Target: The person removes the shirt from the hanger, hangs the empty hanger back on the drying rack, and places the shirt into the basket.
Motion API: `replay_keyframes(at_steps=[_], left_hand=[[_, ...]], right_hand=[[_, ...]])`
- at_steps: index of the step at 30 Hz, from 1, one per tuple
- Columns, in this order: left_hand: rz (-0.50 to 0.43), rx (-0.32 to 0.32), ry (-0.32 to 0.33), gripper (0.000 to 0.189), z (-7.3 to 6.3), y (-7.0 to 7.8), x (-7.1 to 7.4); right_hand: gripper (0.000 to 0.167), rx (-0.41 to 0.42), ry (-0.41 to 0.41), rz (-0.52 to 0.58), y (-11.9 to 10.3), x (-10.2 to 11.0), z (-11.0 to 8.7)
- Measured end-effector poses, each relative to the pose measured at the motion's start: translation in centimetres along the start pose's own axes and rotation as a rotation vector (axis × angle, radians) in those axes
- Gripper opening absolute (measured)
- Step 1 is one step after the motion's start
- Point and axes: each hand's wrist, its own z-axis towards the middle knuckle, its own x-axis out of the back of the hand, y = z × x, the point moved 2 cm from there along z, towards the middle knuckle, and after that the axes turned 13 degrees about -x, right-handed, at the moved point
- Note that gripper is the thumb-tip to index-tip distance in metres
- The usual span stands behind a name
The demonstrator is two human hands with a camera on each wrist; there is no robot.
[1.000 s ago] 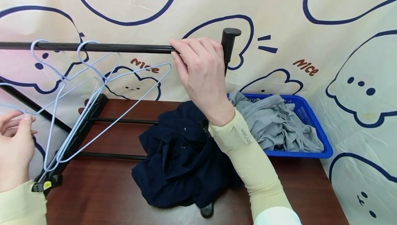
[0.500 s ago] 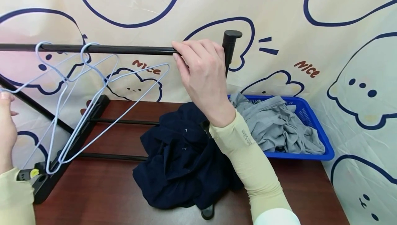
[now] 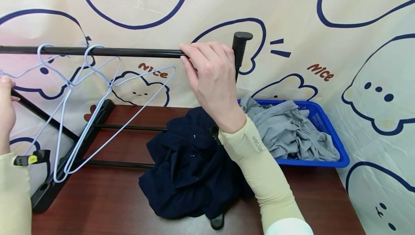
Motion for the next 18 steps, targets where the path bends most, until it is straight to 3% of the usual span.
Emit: replay_keyframes(at_steps=[6,18], left_hand=[[0.009,-0.040,0.006,0.034,0.4,-0.3,-1.0],[0.019,-0.175,0.056,0.031,0.5,-2.3,-2.3]], right_hand=[[0.025,0.013,0.005,0.000,0.0,0.0,0.0],[0.025,0.003,0.004,-0.004,0.0,0.0,0.0]])
